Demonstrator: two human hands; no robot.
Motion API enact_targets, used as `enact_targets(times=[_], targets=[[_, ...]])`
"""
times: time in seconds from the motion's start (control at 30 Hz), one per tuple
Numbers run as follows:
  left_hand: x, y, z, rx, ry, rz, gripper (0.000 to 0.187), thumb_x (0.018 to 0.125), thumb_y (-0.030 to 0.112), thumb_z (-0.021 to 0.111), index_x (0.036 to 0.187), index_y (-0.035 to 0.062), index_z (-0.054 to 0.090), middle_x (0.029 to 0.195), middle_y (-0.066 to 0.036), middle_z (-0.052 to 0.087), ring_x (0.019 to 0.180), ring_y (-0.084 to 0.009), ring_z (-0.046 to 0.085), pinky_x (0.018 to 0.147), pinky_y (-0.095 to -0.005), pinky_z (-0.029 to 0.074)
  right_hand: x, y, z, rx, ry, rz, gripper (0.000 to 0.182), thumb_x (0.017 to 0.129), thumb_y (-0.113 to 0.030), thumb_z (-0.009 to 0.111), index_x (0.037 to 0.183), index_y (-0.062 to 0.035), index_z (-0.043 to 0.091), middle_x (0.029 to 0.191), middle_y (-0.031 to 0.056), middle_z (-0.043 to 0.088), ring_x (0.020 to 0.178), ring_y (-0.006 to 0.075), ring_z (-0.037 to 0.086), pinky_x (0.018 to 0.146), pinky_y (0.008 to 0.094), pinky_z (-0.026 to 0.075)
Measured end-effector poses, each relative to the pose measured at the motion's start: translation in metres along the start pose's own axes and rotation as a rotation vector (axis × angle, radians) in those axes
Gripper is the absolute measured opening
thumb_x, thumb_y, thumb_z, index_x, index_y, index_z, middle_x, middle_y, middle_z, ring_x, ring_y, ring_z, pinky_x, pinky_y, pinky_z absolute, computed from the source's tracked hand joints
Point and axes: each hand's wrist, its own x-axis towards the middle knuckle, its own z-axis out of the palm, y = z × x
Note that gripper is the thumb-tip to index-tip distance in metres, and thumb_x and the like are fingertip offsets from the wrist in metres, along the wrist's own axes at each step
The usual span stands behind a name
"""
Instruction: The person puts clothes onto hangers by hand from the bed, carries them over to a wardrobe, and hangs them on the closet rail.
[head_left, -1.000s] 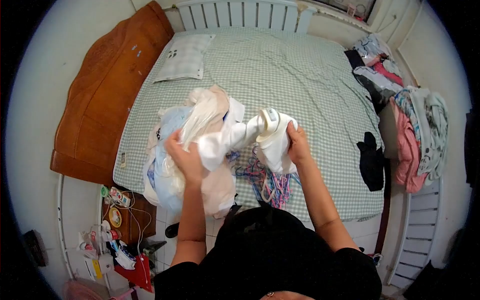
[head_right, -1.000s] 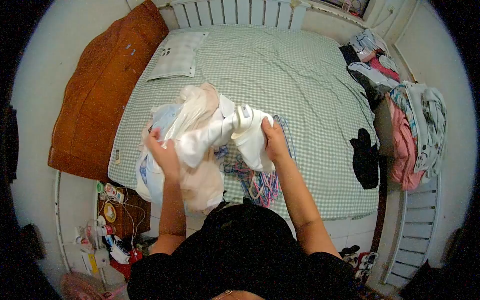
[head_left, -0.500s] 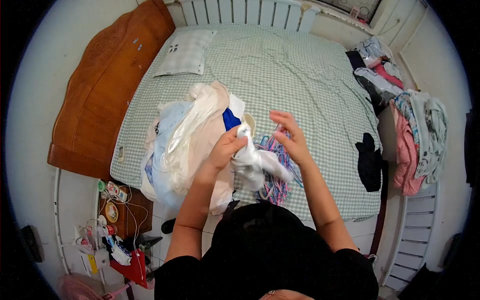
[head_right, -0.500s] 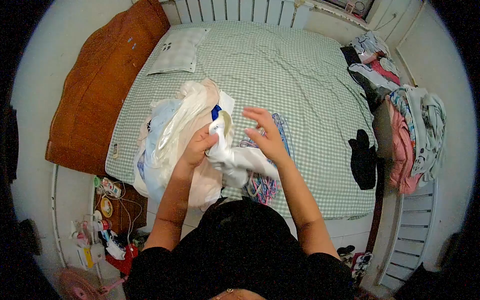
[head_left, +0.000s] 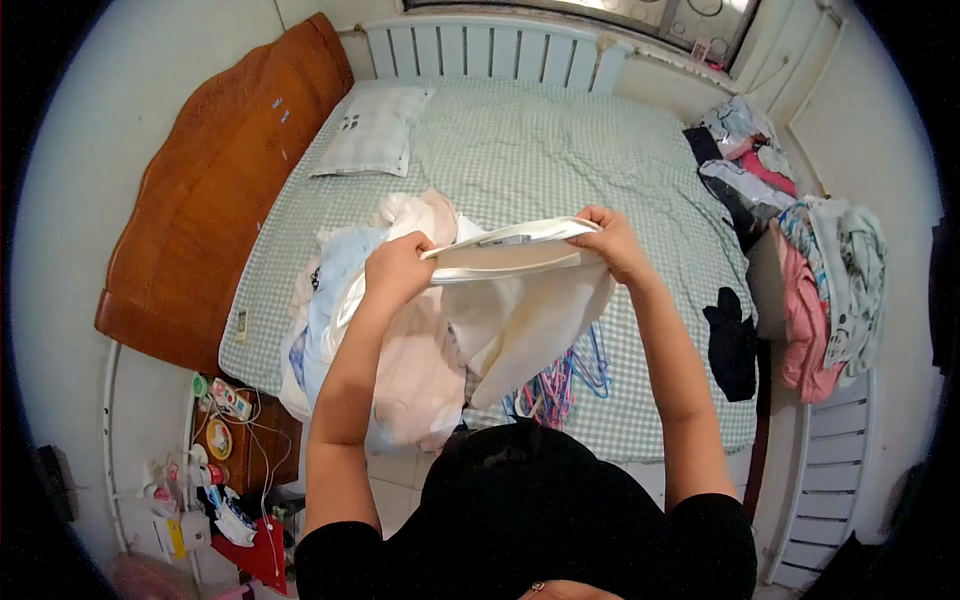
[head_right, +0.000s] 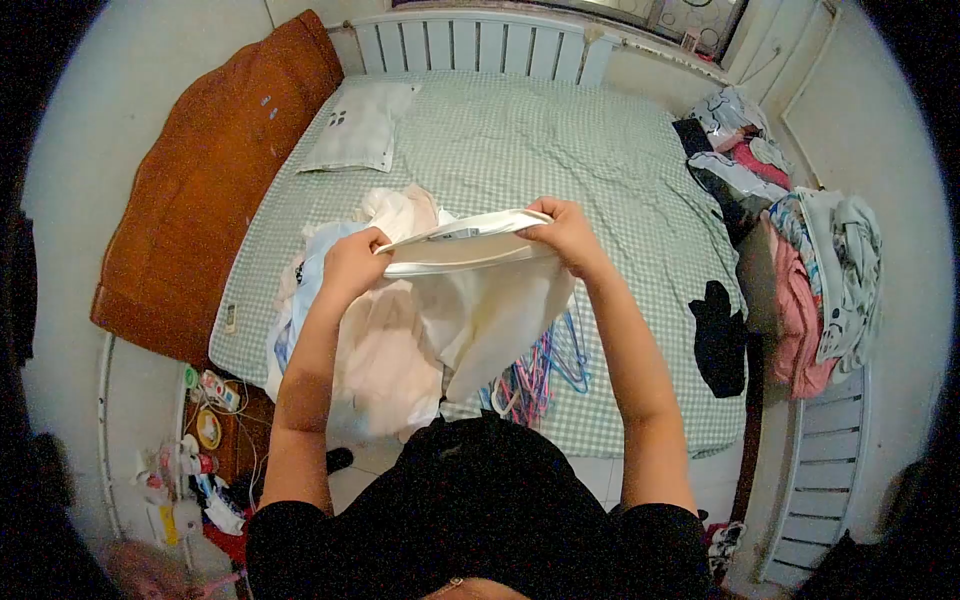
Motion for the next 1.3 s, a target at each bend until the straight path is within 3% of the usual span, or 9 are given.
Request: enact_targets(times=[0.23,0.43,0.57,0.67,0.9,1.1,1.17,1.23,1.3], targets=[[0.014,-0.015,-0.014,-1.143,-0.349,-0.128,0.025,0.081,0.017,0.05,0.095,-0.0021,0.058,0.083,-0.005,0.06,0.073,-0.0114,0.055,0.064,-0.0245,0.044,0.004,-0.036,-0.023,-0.418,-0.358,-0.137,0.047,0.059,-0.03,0.077,0.092,-0.0024,0.058,0.087,0.003,0.059,0.08,0.0135,0.054,0.074,0.027,0.043],[0.017,-0.018,-0.05,-1.33,-0.601,-0.13,0.047,0.081,0.028,0.058,0.114,-0.0045,0.05,0.105,-0.011,0.058,0.093,-0.0172,0.056,0.08,-0.0273,0.046,0.03,-0.028,-0.041,-0.447,-0.273,-0.111,0.012,0.072,-0.012,0.064,0.081,-0.0043,0.06,0.072,-0.0023,0.056,0.068,0.0069,0.05,0.063,0.0234,0.043],[0.022,-0.009,-0.064,-1.004,-0.57,0.137,0.045,0.074,0.018,0.067,0.112,-0.0033,0.054,0.102,-0.009,0.06,0.089,-0.0162,0.057,0.083,-0.0279,0.043,0.055,-0.024,-0.049,-0.363,-0.087,-0.163,0.019,0.076,-0.022,0.062,0.078,-0.0034,0.059,0.067,-0.0008,0.053,0.062,0.0087,0.047,0.058,0.0268,0.04],[0.042,-0.011,-0.065,-0.453,-0.127,0.062,0.035,0.073,0.027,0.066,0.099,0.0034,0.063,0.086,-0.01,0.065,0.08,-0.0164,0.06,0.075,-0.029,0.044,0.069,-0.035,-0.045,-0.304,0.034,-0.251,0.025,0.08,-0.028,0.06,0.077,-0.0034,0.059,0.066,-0.0008,0.053,0.061,0.009,0.046,0.057,0.027,0.04],[0.063,0.016,-0.115,-0.269,0.129,0.075,0.036,0.072,0.037,0.066,0.089,0.0049,0.066,0.074,-0.011,0.064,0.068,-0.02,0.06,0.065,-0.0313,0.044,0.105,-0.078,-0.052,-0.247,0.299,-0.367,0.029,0.082,-0.032,0.058,0.078,-0.003,0.06,0.067,0.0009,0.056,0.064,0.0102,0.05,0.061,0.0273,0.043],[0.044,0.011,-0.13,-0.058,0.827,0.476,0.023,0.07,0.024,0.068,0.076,0.0031,0.061,0.071,-0.012,0.057,0.063,-0.0269,0.054,0.059,-0.0352,0.043,0.052,-0.116,-0.042,-0.459,0.346,-0.758,0.029,0.071,-0.029,0.07,0.084,-0.0048,0.059,0.071,0.0052,0.062,0.067,0.0145,0.058,0.061,0.031,0.046],[0.05,-0.028,-0.07,-0.045,0.64,0.539,0.013,0.073,0.01,0.06,0.086,0.0074,0.059,0.074,-0.014,0.057,0.071,-0.0325,0.056,0.062,-0.0404,0.044,0.041,-0.085,-0.03,-0.855,0.053,-0.839,0.032,0.067,-0.029,0.073,0.082,-0.0041,0.061,0.073,0.0106,0.063,0.067,0.0233,0.061,0.062,0.0362,0.047],[0.036,-0.063,-0.033,0.268,-0.056,0.398,0.021,0.077,0.022,0.057,0.092,0.0066,0.058,0.079,-0.018,0.06,0.079,-0.0351,0.057,0.067,-0.0425,0.044,0.051,-0.035,-0.044,-1.359,-0.431,-0.201,0.029,0.065,-0.028,0.073,0.08,-0.0049,0.064,0.075,0.0138,0.063,0.069,0.03,0.06,0.064,0.0386,0.047],[0.038,-0.077,-0.034,0.119,-0.145,0.273,0.024,0.08,0.026,0.055,0.092,0.0056,0.06,0.084,-0.017,0.062,0.081,-0.0327,0.059,0.07,-0.041,0.044,0.045,-0.022,-0.054,-1.072,-0.468,-0.085,0.026,0.066,-0.026,0.072,0.081,-0.0056,0.066,0.073,0.0143,0.063,0.068,0.0284,0.06,0.064,0.0377,0.047]])
